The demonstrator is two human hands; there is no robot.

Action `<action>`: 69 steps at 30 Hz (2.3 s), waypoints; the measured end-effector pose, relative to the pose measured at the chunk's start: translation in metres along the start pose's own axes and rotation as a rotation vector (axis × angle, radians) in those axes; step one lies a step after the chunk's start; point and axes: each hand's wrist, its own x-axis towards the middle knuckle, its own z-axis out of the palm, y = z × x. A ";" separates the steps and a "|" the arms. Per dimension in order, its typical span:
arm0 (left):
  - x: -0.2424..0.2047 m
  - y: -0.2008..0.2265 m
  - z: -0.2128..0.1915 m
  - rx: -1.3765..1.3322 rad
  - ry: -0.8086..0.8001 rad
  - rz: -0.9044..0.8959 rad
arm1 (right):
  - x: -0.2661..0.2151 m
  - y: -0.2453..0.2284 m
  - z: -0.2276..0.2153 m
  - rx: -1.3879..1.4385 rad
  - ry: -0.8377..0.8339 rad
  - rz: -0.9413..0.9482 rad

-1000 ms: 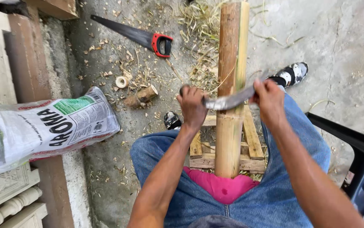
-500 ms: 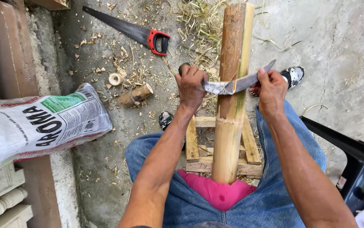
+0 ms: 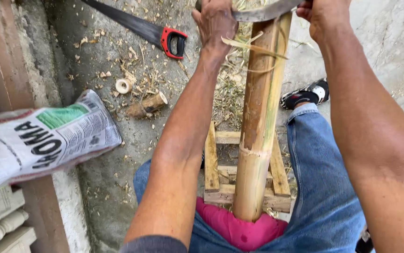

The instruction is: Shave or scrape the outer layer of a bamboo stalk using a curved blade or drawknife.

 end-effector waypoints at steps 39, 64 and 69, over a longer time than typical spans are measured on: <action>-0.056 0.005 -0.070 -0.146 -0.056 0.285 | -0.164 -0.007 -0.001 0.030 0.152 0.077; -0.079 0.011 -0.074 -0.102 -0.139 0.139 | -0.144 0.006 -0.012 -0.027 0.078 0.158; -0.005 0.004 -0.040 -0.054 0.023 0.202 | -0.054 0.000 0.002 0.095 0.042 0.028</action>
